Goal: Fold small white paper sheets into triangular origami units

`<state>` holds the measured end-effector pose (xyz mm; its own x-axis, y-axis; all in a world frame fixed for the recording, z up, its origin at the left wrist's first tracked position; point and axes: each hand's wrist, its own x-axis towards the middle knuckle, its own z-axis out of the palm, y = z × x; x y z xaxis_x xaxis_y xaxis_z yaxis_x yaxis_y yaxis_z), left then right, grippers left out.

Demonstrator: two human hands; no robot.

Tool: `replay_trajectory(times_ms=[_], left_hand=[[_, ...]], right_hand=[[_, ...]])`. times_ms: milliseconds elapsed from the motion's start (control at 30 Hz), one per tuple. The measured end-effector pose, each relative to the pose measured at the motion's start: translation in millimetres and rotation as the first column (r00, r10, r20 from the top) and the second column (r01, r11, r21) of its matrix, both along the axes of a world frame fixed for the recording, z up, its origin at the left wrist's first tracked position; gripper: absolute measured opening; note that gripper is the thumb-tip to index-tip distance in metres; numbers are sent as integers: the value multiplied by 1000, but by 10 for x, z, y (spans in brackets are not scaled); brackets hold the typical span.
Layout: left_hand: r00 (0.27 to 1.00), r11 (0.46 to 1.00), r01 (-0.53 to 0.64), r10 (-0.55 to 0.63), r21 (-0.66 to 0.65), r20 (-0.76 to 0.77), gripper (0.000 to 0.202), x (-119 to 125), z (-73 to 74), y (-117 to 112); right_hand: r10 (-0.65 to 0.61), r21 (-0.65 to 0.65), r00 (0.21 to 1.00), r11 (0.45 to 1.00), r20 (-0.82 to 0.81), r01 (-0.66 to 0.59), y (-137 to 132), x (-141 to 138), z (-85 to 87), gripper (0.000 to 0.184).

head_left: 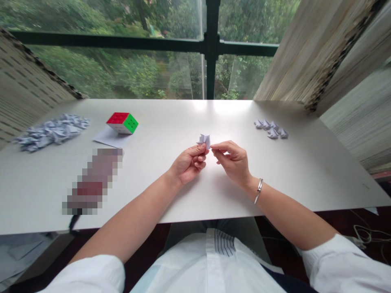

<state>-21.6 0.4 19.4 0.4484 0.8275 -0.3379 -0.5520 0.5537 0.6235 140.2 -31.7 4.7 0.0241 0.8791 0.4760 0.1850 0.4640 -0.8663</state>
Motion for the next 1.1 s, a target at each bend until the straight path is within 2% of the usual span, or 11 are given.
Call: replay_trajectory(times_ms=[233, 500, 633, 833, 1100], left_hand=[[998, 998, 35, -32, -50, 57, 8, -18, -8, 7], [994, 994, 66, -58, -88, 95, 7, -44, -4, 16], [994, 994, 67, -60, -81, 92, 7, -40, -3, 13], [993, 996, 81, -77, -46, 90, 10, -18, -13, 0], [994, 995, 97, -97, 12, 57, 6, -15, -80, 8]], right_hand=[[-14, 68, 999, 998, 38, 11, -15, 13, 16, 15], [-80, 125, 983, 990, 166, 60, -18, 33, 28, 16], [-81, 161, 974, 986, 210, 47, -21, 34, 34, 15], [-82, 220, 978, 975, 194, 38, -8, 16, 18, 9], [-136, 290, 926, 957, 351, 31, -5, 58, -1, 5]])
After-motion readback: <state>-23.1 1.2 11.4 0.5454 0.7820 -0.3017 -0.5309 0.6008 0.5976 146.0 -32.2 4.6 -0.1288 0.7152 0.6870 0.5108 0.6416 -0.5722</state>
